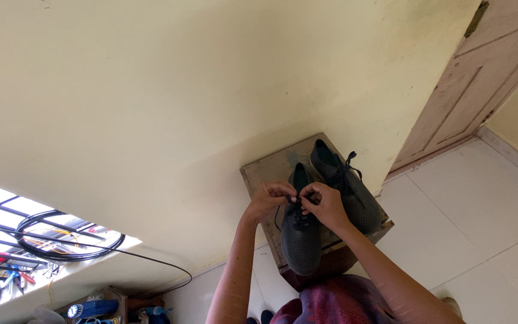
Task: The person removes the laces from a pair of black sneakers and then replaces them. Next, the person takes a pair of black formal shoes and threads a new lace through the eyelets, pulling it tight and adjusting the fit.
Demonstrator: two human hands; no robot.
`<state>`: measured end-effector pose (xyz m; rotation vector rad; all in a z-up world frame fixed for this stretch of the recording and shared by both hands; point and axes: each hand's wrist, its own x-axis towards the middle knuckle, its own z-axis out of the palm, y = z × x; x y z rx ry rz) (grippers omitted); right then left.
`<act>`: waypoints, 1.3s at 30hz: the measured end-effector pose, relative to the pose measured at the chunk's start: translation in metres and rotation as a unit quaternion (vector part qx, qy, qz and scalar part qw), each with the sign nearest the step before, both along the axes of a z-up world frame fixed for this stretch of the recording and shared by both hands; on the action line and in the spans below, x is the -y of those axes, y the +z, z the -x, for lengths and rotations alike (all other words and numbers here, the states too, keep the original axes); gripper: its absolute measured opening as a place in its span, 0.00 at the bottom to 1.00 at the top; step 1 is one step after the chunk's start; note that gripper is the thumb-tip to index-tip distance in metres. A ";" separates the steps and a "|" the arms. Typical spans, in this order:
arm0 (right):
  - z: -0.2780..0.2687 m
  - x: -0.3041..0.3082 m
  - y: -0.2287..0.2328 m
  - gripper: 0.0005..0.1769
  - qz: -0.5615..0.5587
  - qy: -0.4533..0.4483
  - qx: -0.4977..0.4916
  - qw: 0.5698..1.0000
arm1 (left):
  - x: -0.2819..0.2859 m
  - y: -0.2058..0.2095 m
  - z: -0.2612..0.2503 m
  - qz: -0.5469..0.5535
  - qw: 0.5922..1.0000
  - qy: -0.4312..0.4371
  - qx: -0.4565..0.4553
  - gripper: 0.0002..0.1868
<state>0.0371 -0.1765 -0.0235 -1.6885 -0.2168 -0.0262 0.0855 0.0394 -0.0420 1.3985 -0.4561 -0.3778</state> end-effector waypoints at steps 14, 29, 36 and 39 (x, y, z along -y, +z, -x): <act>0.008 0.008 0.005 0.16 0.056 -0.011 0.090 0.994 | 0.032 0.040 0.062 -0.348 0.629 0.212 0.662 0.09; -0.003 -0.001 0.035 0.06 0.073 -0.035 -0.011 0.997 | 0.025 0.020 0.083 -0.329 0.582 0.248 0.701 0.09; -0.019 -0.007 0.010 0.05 0.162 -0.102 0.179 0.965 | 0.022 0.022 0.106 -0.348 0.686 0.246 0.589 0.06; -0.027 -0.010 -0.001 0.08 0.175 -0.124 0.188 0.958 | 0.021 0.024 0.111 -0.347 0.727 0.227 0.547 0.07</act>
